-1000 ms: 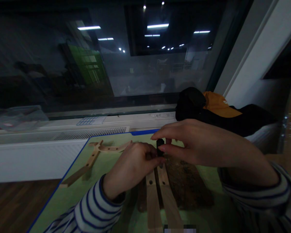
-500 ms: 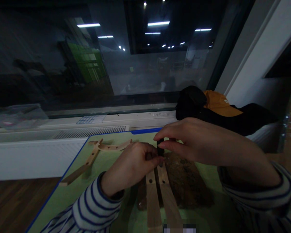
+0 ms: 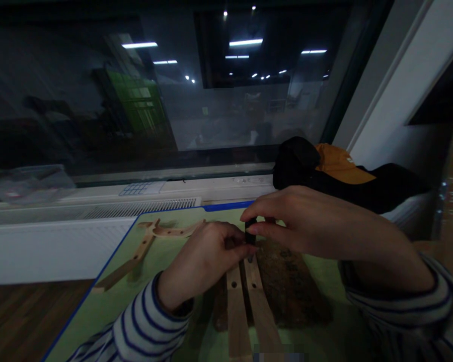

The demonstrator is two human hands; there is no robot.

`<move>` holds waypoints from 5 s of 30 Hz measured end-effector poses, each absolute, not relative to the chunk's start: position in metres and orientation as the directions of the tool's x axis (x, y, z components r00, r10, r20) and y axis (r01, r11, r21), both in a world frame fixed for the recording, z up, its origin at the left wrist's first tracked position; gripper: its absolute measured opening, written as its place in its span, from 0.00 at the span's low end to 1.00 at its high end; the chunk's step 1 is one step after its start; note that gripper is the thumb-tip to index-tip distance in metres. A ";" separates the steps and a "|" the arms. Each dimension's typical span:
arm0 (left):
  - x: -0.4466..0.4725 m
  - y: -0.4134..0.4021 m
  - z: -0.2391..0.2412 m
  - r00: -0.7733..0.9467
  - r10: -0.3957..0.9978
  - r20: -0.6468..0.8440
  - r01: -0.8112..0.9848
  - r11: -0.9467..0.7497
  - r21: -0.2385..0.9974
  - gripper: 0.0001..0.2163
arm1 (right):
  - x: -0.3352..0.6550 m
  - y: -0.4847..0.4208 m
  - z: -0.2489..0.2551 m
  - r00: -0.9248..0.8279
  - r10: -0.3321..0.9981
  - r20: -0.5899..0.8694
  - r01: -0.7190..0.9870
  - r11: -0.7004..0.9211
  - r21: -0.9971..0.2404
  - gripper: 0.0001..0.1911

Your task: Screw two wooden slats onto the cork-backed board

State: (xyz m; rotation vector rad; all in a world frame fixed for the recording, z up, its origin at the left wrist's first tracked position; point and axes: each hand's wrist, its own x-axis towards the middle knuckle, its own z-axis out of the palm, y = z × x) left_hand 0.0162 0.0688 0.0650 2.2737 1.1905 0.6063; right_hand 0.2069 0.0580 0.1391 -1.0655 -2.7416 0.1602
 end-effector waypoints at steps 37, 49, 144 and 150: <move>0.015 0.071 0.062 0.518 0.844 0.141 0.619 -0.483 0.619 0.13 | 0.204 0.058 0.137 -0.731 0.669 0.135 0.647 0.742 -0.175 0.14; 0.017 0.070 0.062 0.543 0.833 0.106 0.587 -0.466 0.662 0.11 | 0.204 0.061 0.134 -0.728 0.671 0.141 0.649 0.740 -0.175 0.12; 0.015 0.069 0.069 0.506 0.855 0.108 0.629 -0.452 0.633 0.09 | 0.197 0.060 0.132 -0.769 0.621 0.152 0.589 0.780 -0.213 0.13; 0.014 0.069 0.068 0.498 0.859 0.119 0.652 -0.461 0.602 0.09 | 0.196 0.060 0.132 -0.770 0.620 0.149 0.590 0.782 -0.203 0.12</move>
